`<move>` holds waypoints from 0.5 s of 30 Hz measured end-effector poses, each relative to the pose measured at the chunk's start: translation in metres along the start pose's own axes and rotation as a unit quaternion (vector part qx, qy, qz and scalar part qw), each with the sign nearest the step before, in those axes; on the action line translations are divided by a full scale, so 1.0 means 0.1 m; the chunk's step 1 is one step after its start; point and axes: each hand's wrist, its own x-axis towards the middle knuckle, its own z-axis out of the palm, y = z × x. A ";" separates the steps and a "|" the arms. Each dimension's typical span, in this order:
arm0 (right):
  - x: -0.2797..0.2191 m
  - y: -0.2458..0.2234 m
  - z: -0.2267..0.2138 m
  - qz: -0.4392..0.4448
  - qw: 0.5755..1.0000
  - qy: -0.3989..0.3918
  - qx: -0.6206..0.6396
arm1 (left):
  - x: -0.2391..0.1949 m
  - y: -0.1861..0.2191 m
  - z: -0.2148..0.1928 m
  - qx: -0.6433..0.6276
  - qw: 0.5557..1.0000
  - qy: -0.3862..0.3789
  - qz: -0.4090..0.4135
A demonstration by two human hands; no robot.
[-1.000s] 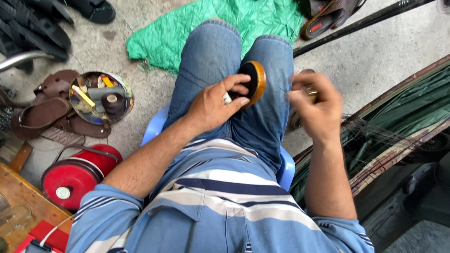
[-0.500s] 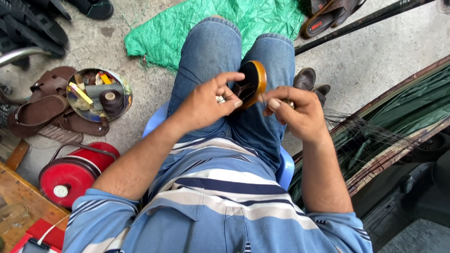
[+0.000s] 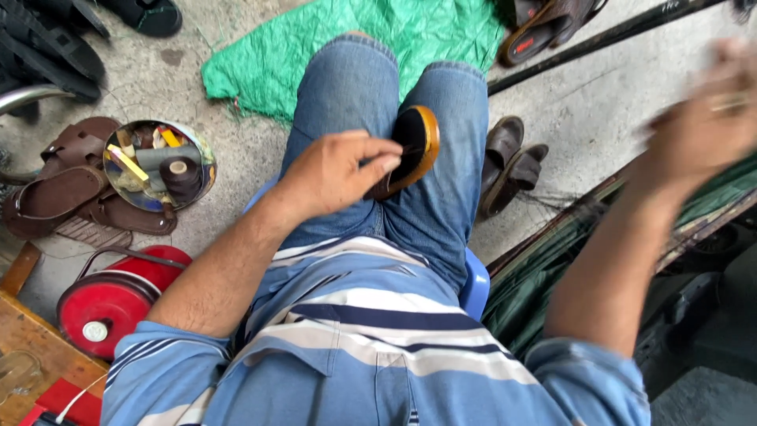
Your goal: The person sits on a blue plastic stool and sews a brown leather sandal using a needle and black thread. They repeatedly push the needle through the sandal's sole and pull the thread tight to secure the stitching.
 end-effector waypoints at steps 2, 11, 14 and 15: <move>-0.12 0.57 -0.05 0.156 0.651 -0.543 0.508 | -0.03 -0.04 0.06 0.071 0.996 -0.048 0.007; -1.16 -0.23 0.26 -0.183 0.787 -0.566 -0.164 | -0.24 0.41 -0.46 -0.468 0.847 -0.105 0.229; -1.17 -0.19 0.28 -0.129 0.795 -0.584 -0.104 | -0.02 0.44 -0.30 -0.198 0.976 -0.026 0.085; -1.14 -0.16 0.32 -0.135 0.795 -0.583 -0.100 | 0.06 0.42 -0.22 -0.194 0.977 -0.022 0.090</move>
